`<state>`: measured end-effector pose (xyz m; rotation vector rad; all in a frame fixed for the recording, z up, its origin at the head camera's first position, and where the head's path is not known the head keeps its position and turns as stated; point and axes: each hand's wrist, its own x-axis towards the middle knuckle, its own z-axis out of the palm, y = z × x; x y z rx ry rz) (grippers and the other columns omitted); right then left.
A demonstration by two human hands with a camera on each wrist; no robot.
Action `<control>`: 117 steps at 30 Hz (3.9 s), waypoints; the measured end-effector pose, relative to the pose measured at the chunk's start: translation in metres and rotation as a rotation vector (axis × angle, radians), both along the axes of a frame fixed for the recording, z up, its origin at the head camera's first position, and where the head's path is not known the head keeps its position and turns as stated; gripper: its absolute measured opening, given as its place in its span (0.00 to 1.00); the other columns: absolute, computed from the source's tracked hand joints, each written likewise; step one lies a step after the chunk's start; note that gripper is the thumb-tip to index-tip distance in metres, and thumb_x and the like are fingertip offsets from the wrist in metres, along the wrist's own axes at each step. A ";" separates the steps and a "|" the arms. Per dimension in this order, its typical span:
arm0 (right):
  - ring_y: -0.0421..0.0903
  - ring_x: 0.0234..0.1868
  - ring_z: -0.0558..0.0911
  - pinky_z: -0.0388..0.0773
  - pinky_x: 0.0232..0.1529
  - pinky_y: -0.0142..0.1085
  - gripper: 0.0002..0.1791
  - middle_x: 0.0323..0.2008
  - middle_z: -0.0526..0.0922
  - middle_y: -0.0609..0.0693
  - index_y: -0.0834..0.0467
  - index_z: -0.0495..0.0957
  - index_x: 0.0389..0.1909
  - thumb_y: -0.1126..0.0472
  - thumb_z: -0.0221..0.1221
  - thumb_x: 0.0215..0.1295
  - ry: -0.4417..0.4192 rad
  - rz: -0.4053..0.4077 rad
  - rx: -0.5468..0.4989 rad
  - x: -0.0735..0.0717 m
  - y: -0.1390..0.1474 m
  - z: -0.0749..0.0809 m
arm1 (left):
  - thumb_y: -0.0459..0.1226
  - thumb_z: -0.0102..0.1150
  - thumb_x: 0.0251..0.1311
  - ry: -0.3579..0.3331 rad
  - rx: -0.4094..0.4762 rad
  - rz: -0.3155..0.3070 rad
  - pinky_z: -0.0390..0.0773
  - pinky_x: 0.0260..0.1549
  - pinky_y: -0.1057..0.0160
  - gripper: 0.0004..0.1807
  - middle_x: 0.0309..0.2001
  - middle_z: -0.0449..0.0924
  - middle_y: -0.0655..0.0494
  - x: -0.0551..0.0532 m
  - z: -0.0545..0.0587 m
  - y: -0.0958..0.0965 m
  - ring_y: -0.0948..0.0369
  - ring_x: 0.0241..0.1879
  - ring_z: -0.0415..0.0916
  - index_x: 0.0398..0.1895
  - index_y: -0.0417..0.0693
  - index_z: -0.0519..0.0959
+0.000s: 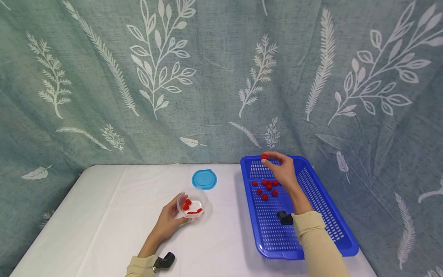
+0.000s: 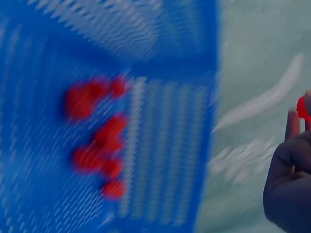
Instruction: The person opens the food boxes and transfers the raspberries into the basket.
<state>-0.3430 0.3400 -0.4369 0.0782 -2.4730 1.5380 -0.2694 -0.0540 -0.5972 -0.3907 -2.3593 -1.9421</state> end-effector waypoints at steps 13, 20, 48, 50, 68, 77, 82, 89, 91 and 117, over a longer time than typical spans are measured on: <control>0.27 0.41 0.77 0.71 0.40 0.16 0.18 0.53 0.83 0.70 0.73 0.80 0.55 0.65 0.62 0.70 -0.053 -0.074 0.199 -0.026 0.072 -0.064 | 0.29 0.77 0.50 0.002 0.001 -0.002 0.64 0.70 0.53 0.47 0.70 0.73 0.44 -0.002 0.001 0.001 0.47 0.74 0.64 0.75 0.44 0.65; 0.39 0.47 0.80 0.73 0.43 0.22 0.18 0.51 0.85 0.67 0.71 0.82 0.52 0.61 0.63 0.71 -0.139 0.058 0.288 -0.025 0.086 -0.082 | 0.27 0.76 0.49 -0.001 0.010 0.006 0.63 0.71 0.51 0.46 0.70 0.73 0.44 0.001 -0.001 0.001 0.47 0.74 0.64 0.75 0.45 0.66; 0.64 0.71 0.62 0.65 0.67 0.50 0.31 0.73 0.61 0.71 0.65 0.74 0.66 0.54 0.67 0.66 -0.474 0.096 0.141 -0.016 0.099 -0.115 | 0.27 0.76 0.48 0.011 0.004 0.002 0.65 0.71 0.53 0.48 0.69 0.74 0.45 -0.003 -0.003 -0.002 0.48 0.73 0.66 0.75 0.45 0.66; 0.62 0.72 0.62 0.64 0.66 0.47 0.32 0.74 0.62 0.70 0.66 0.73 0.66 0.54 0.67 0.66 -0.470 0.103 0.125 -0.016 0.099 -0.115 | 0.27 0.76 0.48 0.014 0.004 0.001 0.64 0.71 0.53 0.48 0.69 0.74 0.45 -0.002 -0.003 -0.002 0.48 0.73 0.66 0.75 0.45 0.66; 0.24 0.39 0.76 0.73 0.43 0.20 0.24 0.42 0.85 0.40 0.69 0.80 0.57 0.54 0.63 0.71 -0.059 -0.012 0.110 -0.040 0.048 -0.040 | 0.28 0.76 0.50 0.014 0.005 -0.004 0.63 0.71 0.54 0.47 0.69 0.73 0.44 -0.003 -0.004 -0.002 0.48 0.73 0.65 0.75 0.45 0.65; 0.42 0.58 0.77 0.75 0.61 0.43 0.23 0.50 0.86 0.48 0.63 0.81 0.56 0.50 0.63 0.71 -0.043 0.210 0.077 -0.031 -0.021 0.022 | 0.26 0.76 0.48 0.046 0.067 -0.039 0.62 0.73 0.52 0.49 0.69 0.72 0.38 -0.005 -0.007 -0.003 0.46 0.73 0.66 0.76 0.38 0.63; 0.53 0.64 0.76 0.72 0.65 0.53 0.22 0.58 0.83 0.58 0.60 0.81 0.58 0.50 0.61 0.72 -0.073 0.344 0.084 -0.020 -0.054 0.041 | 0.28 0.76 0.50 0.031 0.012 -0.027 0.63 0.72 0.53 0.49 0.69 0.72 0.40 -0.003 -0.003 -0.002 0.47 0.73 0.65 0.76 0.38 0.62; 0.33 0.41 0.80 0.74 0.37 0.33 0.17 0.50 0.87 0.58 0.56 0.83 0.56 0.52 0.57 0.76 -0.003 0.459 0.038 -0.013 -0.105 0.060 | 0.29 0.75 0.51 0.023 -0.027 -0.010 0.66 0.70 0.53 0.48 0.69 0.73 0.41 -0.003 -0.002 -0.003 0.47 0.72 0.67 0.76 0.39 0.62; 0.31 0.39 0.80 0.74 0.36 0.31 0.16 0.49 0.88 0.57 0.57 0.84 0.55 0.54 0.57 0.76 0.021 0.481 0.003 -0.007 -0.120 0.066 | 0.30 0.76 0.51 0.025 -0.025 -0.008 0.66 0.70 0.53 0.48 0.69 0.73 0.41 -0.003 -0.003 -0.004 0.47 0.72 0.67 0.76 0.39 0.62; 0.48 0.45 0.84 0.82 0.42 0.41 0.11 0.28 0.89 0.47 0.62 0.88 0.39 0.65 0.73 0.55 -0.087 0.227 0.101 0.056 -0.198 -0.085 | 0.29 0.77 0.50 0.027 -0.008 -0.005 0.66 0.70 0.54 0.48 0.69 0.73 0.42 -0.007 -0.004 -0.004 0.48 0.71 0.68 0.76 0.40 0.64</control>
